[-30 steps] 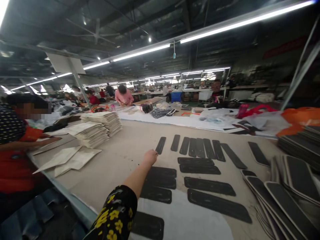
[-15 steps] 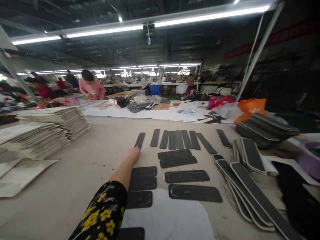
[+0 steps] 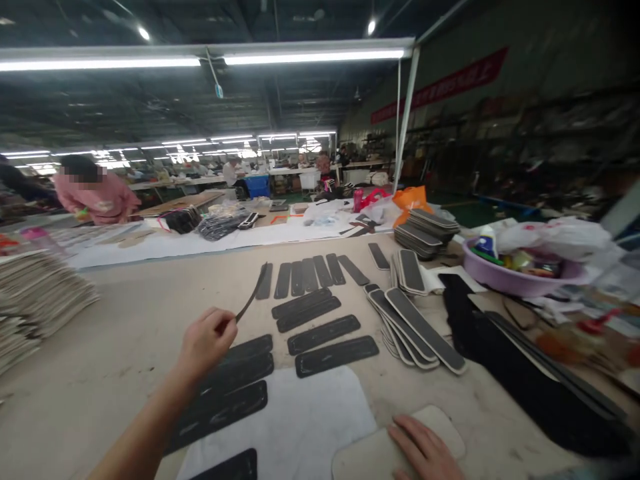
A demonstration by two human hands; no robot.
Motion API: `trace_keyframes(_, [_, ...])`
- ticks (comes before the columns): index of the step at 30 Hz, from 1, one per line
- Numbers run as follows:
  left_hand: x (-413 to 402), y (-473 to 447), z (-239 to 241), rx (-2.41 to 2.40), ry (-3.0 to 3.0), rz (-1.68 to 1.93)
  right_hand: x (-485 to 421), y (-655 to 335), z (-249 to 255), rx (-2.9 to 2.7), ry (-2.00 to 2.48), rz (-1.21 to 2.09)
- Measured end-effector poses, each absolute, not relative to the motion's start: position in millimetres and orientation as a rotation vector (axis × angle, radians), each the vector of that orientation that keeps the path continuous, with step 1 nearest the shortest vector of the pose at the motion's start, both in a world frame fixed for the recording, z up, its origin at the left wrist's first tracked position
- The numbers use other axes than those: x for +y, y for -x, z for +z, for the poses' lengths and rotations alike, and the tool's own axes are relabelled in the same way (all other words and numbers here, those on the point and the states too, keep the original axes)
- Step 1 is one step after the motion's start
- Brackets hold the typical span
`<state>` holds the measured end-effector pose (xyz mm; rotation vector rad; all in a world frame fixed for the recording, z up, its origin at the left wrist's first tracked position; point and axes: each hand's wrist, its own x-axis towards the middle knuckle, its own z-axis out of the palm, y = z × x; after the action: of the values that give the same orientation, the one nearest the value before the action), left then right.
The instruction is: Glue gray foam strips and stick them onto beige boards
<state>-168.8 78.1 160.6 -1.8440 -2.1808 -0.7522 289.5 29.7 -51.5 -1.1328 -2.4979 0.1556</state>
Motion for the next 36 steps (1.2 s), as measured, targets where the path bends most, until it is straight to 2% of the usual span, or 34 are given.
trace_keyframes(6, [-25,85,189,-2.146,2.334,-1.226,9,-281,-11,-2.288,1.255,0.594])
trace_keyframes(11, [-75,26,181,-2.347,2.351,-1.634,12,-280,0,-1.640,1.158,1.107])
trace_keyframes(14, [-89,8,171,-2.398,2.422,-1.691,11,-281,14,-1.071,1.017,1.553])
trace_keyframes(16, [-94,4,162,-2.406,2.586,-1.618,8,-285,25,-0.865,0.931,1.684])
trace_keyframes(21, [-106,3,131,-2.605,2.679,-1.547,-7,-306,41,-0.988,1.049,1.661])
trace_keyframes(27, [-111,-8,84,-3.024,2.429,-1.612,-18,-333,25,-1.357,1.406,1.417])
trace_keyframes(33, [-72,-24,57,-3.257,2.056,-1.675,15,-351,23,-1.506,1.625,1.149])
trace_keyframes(36, [-49,-28,42,-3.331,1.918,-1.542,37,-352,23,-1.544,1.745,1.026])
